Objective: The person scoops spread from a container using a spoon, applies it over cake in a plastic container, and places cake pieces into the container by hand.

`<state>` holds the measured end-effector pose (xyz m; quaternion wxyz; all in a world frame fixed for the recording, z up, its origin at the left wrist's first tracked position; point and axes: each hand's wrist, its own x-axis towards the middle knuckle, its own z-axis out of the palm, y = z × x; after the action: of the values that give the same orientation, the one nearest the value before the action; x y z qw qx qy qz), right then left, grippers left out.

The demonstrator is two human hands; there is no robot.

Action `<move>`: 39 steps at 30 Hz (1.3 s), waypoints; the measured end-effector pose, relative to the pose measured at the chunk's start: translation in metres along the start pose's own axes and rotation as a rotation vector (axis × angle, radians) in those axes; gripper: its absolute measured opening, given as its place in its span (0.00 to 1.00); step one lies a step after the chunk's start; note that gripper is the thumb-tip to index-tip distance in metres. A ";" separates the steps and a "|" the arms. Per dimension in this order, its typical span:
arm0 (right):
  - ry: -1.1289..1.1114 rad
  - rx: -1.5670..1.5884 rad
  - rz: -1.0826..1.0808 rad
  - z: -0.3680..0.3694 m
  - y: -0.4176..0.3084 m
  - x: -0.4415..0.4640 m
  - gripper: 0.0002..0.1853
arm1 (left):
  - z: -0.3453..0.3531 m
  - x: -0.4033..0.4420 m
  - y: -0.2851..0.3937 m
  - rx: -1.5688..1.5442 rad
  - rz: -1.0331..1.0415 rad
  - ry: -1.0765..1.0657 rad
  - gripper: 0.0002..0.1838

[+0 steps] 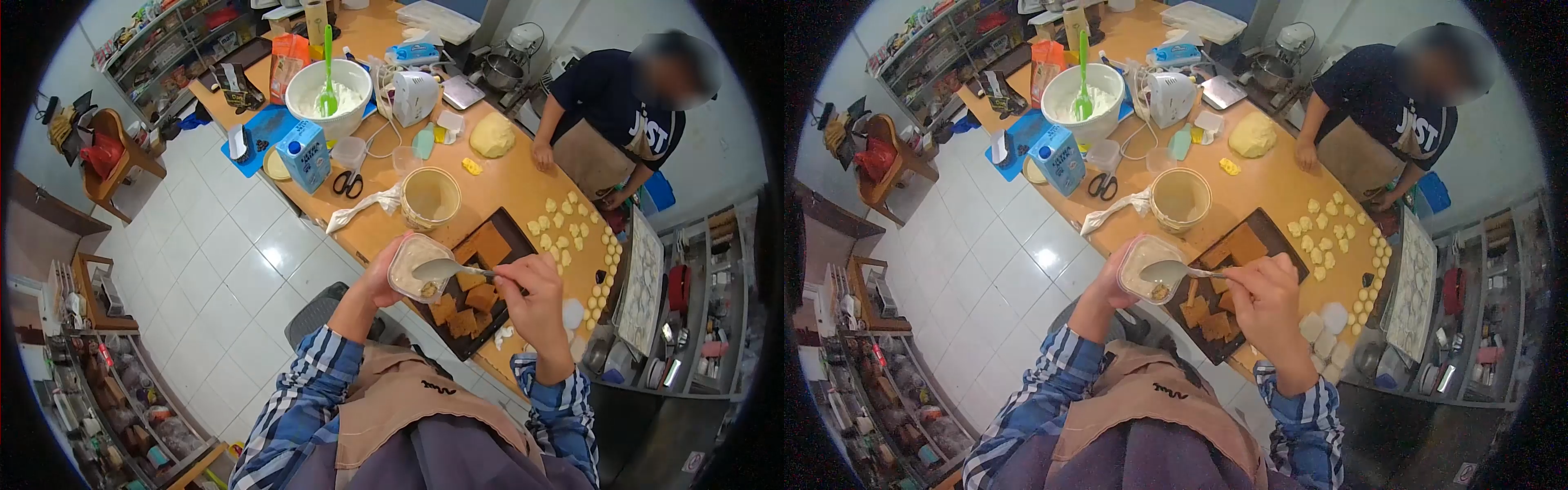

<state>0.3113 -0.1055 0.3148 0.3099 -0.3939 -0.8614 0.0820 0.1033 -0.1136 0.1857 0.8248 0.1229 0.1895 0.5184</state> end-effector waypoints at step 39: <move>-0.326 -0.227 0.626 0.125 0.123 0.073 0.08 | -0.082 0.019 0.024 -0.218 0.307 0.067 0.27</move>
<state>0.2777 0.0438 0.2026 0.0828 -0.6520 -0.7409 0.1386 0.0555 -0.0856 0.1184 0.7376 0.0427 0.1387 0.6595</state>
